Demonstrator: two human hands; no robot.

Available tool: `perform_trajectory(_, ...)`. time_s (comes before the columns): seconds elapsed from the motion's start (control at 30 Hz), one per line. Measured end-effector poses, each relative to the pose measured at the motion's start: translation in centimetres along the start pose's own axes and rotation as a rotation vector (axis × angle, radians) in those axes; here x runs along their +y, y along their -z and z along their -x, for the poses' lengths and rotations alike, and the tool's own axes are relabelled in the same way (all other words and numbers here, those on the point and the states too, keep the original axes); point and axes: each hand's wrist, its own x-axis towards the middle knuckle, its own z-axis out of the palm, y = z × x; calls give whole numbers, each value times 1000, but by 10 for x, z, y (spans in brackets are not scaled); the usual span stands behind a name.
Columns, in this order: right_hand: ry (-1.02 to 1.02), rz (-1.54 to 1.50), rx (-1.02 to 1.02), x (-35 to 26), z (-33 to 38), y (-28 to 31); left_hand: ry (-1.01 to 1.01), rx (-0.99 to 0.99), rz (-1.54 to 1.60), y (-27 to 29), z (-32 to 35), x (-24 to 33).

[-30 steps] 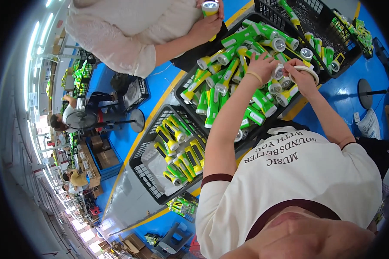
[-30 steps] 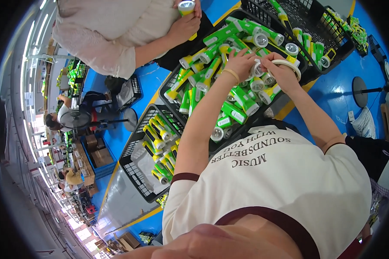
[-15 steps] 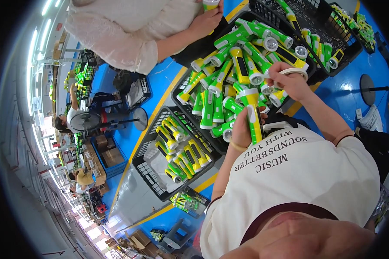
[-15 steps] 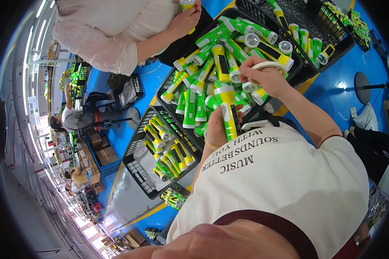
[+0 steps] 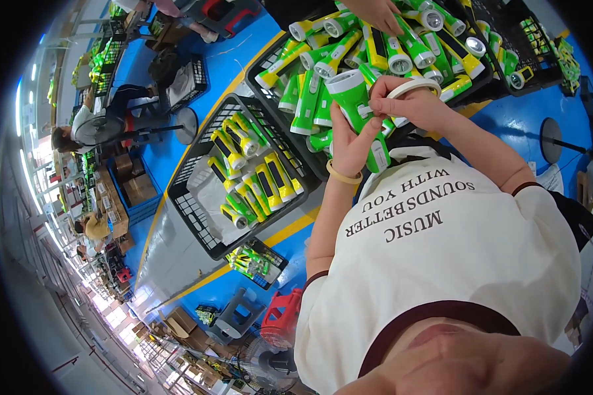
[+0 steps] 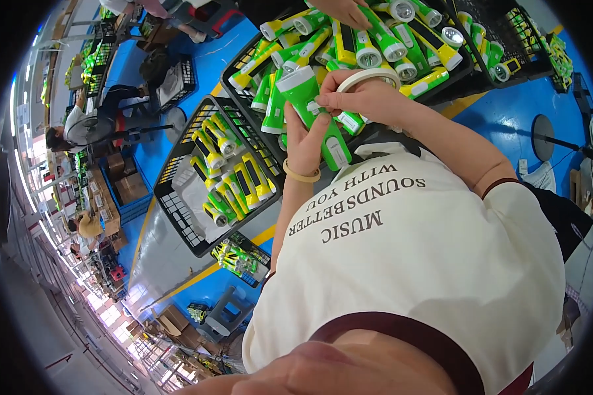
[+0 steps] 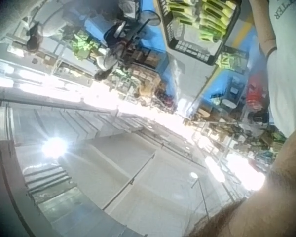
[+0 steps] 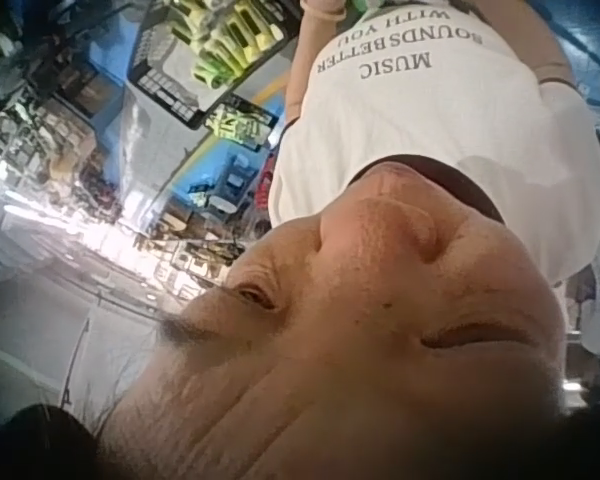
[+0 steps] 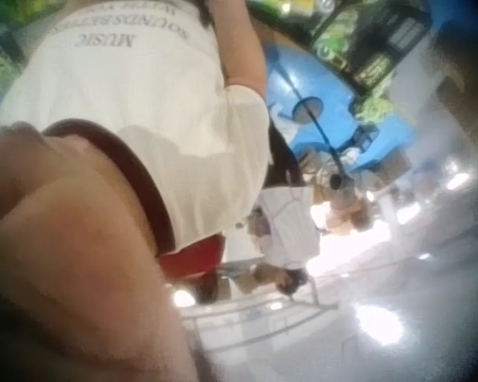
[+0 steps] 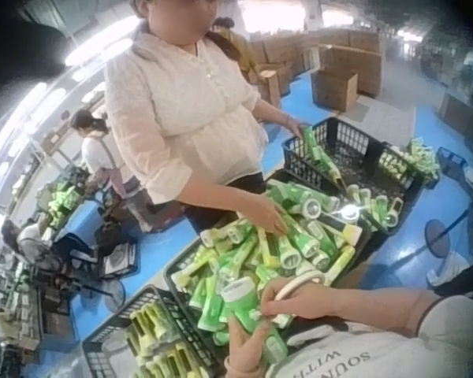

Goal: The recorder carries a bin of flashlights to a workstation and inspects them by turning them on and off.

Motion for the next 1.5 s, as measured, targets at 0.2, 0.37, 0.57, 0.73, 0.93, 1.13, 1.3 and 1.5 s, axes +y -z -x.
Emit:
perform_trajectory(0.2, 64, 160, -14, 1, -4, -20, -252, 142, -404, 24, 8, -10)
perform_trajectory(0.37, 18, 511, 90, 4, -12, -18, -30, 128, 285, 17, 15, -5)
perform_trajectory(0.57, 140, 603, -8, 6, -14, -6, -136, 235, -237, 23, 7, -10)
perform_trajectory(0.73, 68, 332, 65, 46, -24, -28, 286, 319, 414, 36, 13, -23)
perform_trajectory(0.93, 140, 581, 280, 49, -33, 10, -46, 828, 728, 155, 36, -20)
perform_trajectory(1.13, 299, 1070, 235, 65, -38, 113, 326, 1159, -1166, 339, 115, -19)
perform_trajectory(1.3, -8, 1143, 91, 64, -44, 114, 1039, 738, -1708, 349, 98, -12)
perform_trajectory(1.5, 45, 1118, 221, 79, -41, 108, -513, 496, -1352, 183, -21, -22)
